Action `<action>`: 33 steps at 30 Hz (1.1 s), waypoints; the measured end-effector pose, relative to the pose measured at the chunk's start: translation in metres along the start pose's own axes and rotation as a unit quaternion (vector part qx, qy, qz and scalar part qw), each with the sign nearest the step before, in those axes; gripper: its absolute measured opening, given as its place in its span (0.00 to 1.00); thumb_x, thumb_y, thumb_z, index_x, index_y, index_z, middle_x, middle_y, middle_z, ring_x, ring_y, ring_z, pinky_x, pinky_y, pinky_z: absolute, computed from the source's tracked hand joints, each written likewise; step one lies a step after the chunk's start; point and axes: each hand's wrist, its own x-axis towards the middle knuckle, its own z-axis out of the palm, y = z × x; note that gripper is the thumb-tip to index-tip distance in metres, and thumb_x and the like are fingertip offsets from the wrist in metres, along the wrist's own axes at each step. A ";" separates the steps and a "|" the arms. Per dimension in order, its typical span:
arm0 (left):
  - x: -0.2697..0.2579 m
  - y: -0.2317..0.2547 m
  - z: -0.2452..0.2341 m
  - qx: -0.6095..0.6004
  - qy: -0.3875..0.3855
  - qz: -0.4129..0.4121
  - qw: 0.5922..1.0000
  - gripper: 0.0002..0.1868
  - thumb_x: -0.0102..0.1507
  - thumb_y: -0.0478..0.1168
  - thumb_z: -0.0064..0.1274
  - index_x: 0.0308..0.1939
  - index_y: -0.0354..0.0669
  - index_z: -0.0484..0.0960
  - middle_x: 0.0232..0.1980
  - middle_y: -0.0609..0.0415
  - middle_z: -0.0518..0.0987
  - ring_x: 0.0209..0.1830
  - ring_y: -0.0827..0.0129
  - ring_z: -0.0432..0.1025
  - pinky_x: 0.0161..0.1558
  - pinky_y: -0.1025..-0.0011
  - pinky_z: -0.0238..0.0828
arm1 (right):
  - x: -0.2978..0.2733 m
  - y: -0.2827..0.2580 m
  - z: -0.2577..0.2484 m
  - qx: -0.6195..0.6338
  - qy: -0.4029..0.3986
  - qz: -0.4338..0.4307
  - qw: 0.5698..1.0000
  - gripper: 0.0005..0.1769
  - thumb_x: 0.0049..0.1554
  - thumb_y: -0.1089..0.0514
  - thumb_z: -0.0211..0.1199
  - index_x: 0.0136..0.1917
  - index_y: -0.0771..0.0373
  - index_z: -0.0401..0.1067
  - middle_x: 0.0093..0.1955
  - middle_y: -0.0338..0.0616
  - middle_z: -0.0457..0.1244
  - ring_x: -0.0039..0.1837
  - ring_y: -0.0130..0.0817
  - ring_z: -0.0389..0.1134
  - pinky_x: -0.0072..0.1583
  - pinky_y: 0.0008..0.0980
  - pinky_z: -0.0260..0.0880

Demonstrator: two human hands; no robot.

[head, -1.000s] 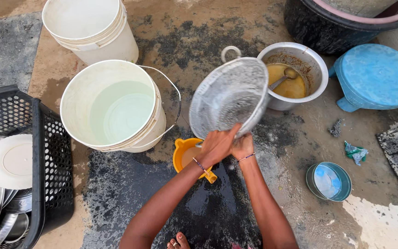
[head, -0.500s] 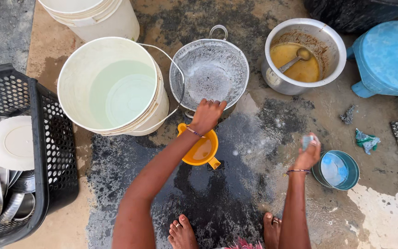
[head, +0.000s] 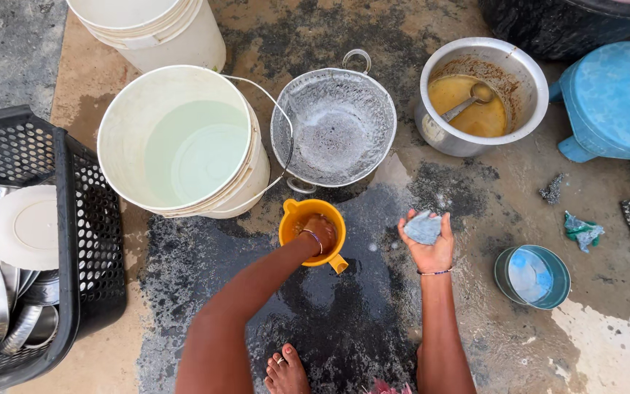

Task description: The person washes plates and bowls by rinsing them in water from a bucket and then scrubs a large metal pot using a scrubber before rinsing it with water from a pitcher.

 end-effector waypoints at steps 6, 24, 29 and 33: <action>-0.123 -0.020 -0.007 -0.366 -0.028 0.144 0.919 0.32 0.66 0.42 0.50 0.73 0.40 0.62 0.51 0.44 0.77 0.53 0.51 0.74 0.51 0.56 0.70 | -0.006 0.043 0.065 -0.021 -0.064 0.062 0.996 0.13 0.67 0.47 0.52 0.51 0.56 0.71 0.67 0.52 0.65 0.75 0.55 0.60 0.70 0.67 0.58; -0.119 0.033 -0.293 0.153 0.018 0.099 0.983 0.16 0.50 0.48 0.67 0.39 0.48 0.88 0.45 0.51 0.85 0.49 0.57 0.79 0.48 0.58 0.73 | 0.074 0.156 0.121 -0.194 -0.060 0.113 0.973 0.11 0.60 0.62 0.61 0.57 0.54 0.71 0.58 0.48 0.64 0.59 0.45 0.64 0.58 0.48 0.65; -0.125 0.009 -0.324 0.207 0.035 0.006 0.978 0.15 0.56 0.47 0.61 0.44 0.49 0.88 0.49 0.52 0.84 0.52 0.58 0.78 0.49 0.55 0.70 | 0.114 0.139 0.171 -0.263 -0.113 0.096 0.953 0.12 0.60 0.61 0.63 0.58 0.53 0.72 0.51 0.48 0.65 0.51 0.41 0.64 0.50 0.43 0.64; -0.169 -0.039 -0.351 0.235 0.057 -0.105 0.965 0.15 0.61 0.47 0.56 0.48 0.50 0.87 0.52 0.53 0.84 0.54 0.58 0.77 0.50 0.53 0.68 | 0.150 0.103 0.207 -0.379 -0.165 0.085 0.907 0.12 0.60 0.61 0.64 0.58 0.52 0.73 0.45 0.48 0.65 0.44 0.38 0.64 0.44 0.39 0.63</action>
